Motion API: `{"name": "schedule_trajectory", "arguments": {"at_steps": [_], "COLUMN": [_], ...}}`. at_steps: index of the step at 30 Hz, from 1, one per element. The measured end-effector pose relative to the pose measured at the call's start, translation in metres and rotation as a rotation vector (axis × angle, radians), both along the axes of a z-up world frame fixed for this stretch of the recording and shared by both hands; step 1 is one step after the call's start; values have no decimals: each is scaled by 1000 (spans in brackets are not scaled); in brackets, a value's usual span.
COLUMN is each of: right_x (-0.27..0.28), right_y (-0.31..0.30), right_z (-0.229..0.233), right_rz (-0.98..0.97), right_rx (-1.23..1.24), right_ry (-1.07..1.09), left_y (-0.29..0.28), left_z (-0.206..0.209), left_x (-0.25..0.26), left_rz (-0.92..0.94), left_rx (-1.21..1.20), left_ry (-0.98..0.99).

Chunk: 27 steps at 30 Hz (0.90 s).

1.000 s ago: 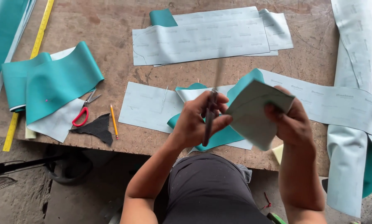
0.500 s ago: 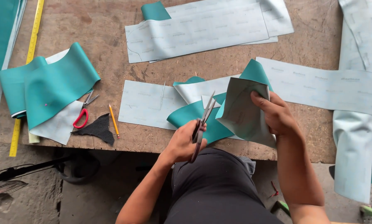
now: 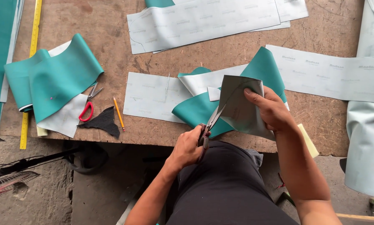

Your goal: The person cuts teal fabric using shears, following a pattern laid on a wooden work table. They trim the fabric along the pattern edges, reposition the material, and continue cutting to shape the pieces.

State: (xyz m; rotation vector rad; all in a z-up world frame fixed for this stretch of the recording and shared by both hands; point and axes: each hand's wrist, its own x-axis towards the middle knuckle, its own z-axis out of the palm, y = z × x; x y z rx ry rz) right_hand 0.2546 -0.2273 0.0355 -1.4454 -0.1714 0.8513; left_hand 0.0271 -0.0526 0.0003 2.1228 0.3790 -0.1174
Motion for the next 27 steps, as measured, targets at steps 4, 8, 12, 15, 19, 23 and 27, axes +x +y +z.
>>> {"name": "schedule_trajectory", "arguments": {"at_steps": [4, 8, 12, 15, 19, 23, 27], "right_x": [-6, -12, -15, -20, -25, -19, -22], "right_y": [6, 14, 18, 21, 20, 14, 17], "right_z": [14, 21, 9, 17, 23, 0, -5], "right_rz": [20, 21, 79, 86, 52, 45, 53], "right_rx": [-18, -6, 27, 24, 42, 44, 19], "right_ry": [-37, -35, -76, -65, -77, -100, -132], "left_y": [0, -6, -4, -3, -4, -2, 0], "left_z": [4, 3, 8, 11, 3, 7, 8], "left_x": [-2, -2, 1, 1, -3, -4, -3], "left_rz": [35, 83, 89, 105, 134, 134, 126], "left_rx": [-10, -23, -35, -43, -75, -50, -24], "left_ry": [-51, -84, -47, -43, -48, -35, -12]}}
